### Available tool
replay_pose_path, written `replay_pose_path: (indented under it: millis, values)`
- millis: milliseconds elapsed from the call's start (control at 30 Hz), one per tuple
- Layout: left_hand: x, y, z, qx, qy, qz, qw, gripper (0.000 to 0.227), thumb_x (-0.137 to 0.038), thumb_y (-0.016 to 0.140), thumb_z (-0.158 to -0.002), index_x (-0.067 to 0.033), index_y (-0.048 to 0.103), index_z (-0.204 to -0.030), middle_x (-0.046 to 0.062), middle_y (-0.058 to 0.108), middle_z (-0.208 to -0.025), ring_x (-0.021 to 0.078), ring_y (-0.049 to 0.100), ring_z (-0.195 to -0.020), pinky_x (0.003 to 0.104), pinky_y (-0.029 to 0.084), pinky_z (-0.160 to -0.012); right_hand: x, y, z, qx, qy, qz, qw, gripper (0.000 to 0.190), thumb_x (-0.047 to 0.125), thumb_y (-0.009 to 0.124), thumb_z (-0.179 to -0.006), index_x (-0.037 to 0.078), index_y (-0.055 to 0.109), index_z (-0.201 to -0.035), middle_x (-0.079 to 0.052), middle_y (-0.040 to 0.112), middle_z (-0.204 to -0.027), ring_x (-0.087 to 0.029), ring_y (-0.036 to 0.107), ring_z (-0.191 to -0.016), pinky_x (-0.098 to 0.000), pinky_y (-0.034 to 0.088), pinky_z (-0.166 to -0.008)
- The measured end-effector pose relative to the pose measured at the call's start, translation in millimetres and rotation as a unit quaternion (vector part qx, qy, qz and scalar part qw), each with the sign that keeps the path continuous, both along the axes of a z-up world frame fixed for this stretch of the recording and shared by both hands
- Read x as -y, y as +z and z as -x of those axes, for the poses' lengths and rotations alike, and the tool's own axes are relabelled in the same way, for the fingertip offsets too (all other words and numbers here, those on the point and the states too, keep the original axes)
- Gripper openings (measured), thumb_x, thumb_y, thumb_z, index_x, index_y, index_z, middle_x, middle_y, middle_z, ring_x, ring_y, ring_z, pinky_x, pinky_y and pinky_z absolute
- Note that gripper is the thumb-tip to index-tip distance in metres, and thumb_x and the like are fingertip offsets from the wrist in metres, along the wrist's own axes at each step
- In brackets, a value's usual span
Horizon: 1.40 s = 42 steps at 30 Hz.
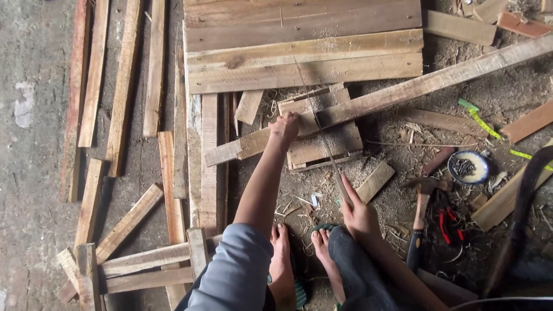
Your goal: Sawing a wooden plank with a hand saw while sitting on the ground.
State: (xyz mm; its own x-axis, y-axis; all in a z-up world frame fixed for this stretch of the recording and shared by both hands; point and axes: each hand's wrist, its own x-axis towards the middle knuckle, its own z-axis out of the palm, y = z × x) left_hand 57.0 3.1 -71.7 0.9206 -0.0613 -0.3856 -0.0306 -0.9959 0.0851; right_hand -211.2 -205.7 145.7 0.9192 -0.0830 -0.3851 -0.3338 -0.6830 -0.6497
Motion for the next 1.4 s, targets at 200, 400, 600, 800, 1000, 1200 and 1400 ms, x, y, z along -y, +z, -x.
replay_pose_path:
  millis: [200,400,600,800,1000,1200,1400]
  values:
    - [-16,-81,-22,-0.056,-0.038,0.008,0.998,0.073,-0.036,0.093,-0.073,-0.0166,0.059,-0.135,0.009,0.063,-0.135,0.0369,0.061,-0.121,0.077,0.047,-0.091,-20,-23,-79,0.074,0.015,-0.054,0.996,0.059,0.016,0.055,-0.103,0.03,0.043,-0.16,-0.015,0.066,-0.058,-0.025,0.06,-0.043,-0.0349,0.05,-0.046]
    - [-20,-65,-26,-0.064,-0.018,0.055,0.996,0.042,-0.026,0.071,-0.095,-0.0149,0.059,-0.134,0.011,0.061,-0.134,0.0398,0.061,-0.122,0.075,0.044,-0.098,13,-5,37,-0.023,-0.004,0.041,0.999,0.066,0.032,0.058,-0.094,0.056,0.04,-0.153,-0.024,0.069,-0.063,-0.042,0.073,-0.069,-0.0531,0.055,-0.068]
    - [-14,-48,-19,-0.078,-0.037,0.021,0.996,0.078,-0.035,0.094,-0.071,-0.0122,0.058,-0.136,0.014,0.059,-0.136,0.0417,0.06,-0.122,0.076,0.044,-0.097,-6,-37,-19,0.053,-0.007,-0.007,0.999,0.064,0.022,0.061,-0.096,0.048,0.047,-0.152,-0.02,0.072,-0.065,-0.037,0.072,-0.058,-0.0469,0.06,-0.062]
    - [-21,-50,-28,-0.126,-0.024,0.043,0.991,0.089,-0.033,0.097,-0.067,-0.0123,0.054,-0.142,0.017,0.053,-0.145,0.046,0.056,-0.128,0.076,0.039,-0.103,-17,-34,-55,0.069,-0.008,-0.044,0.997,0.058,0.022,0.055,-0.102,0.038,0.046,-0.157,-0.011,0.066,-0.056,-0.021,0.059,-0.042,-0.0305,0.053,-0.049]
    - [-5,130,9,-0.159,-0.011,0.092,0.983,0.056,0.0,0.073,-0.089,-0.0057,0.054,-0.141,0.021,0.05,-0.147,0.0377,0.064,-0.11,0.062,0.049,-0.108,33,-13,49,0.13,0.072,-0.042,0.988,0.061,0.008,0.052,-0.088,0.007,0.048,-0.148,0.002,0.053,-0.036,-0.009,0.037,-0.027,-0.0301,0.028,-0.027]
    - [-20,-49,-25,-0.145,-0.016,0.057,0.988,0.09,-0.034,0.096,-0.069,-0.0104,0.052,-0.144,0.021,0.051,-0.145,0.0495,0.054,-0.13,0.076,0.038,-0.105,-14,-54,-60,0.104,0.012,-0.053,0.993,0.059,0.019,0.056,-0.102,0.035,0.044,-0.158,-0.007,0.063,-0.053,-0.015,0.054,-0.04,-0.0249,0.049,-0.043]
    - [-18,-40,-21,-0.149,-0.02,0.057,0.987,0.093,-0.037,0.096,-0.069,-0.0114,0.051,-0.146,0.021,0.051,-0.146,0.049,0.055,-0.13,0.076,0.039,-0.104,0,-41,-21,0.071,0.013,-0.049,0.996,0.06,0.024,0.057,-0.102,0.035,0.042,-0.159,-0.008,0.063,-0.054,-0.017,0.054,-0.036,-0.0262,0.05,-0.041]
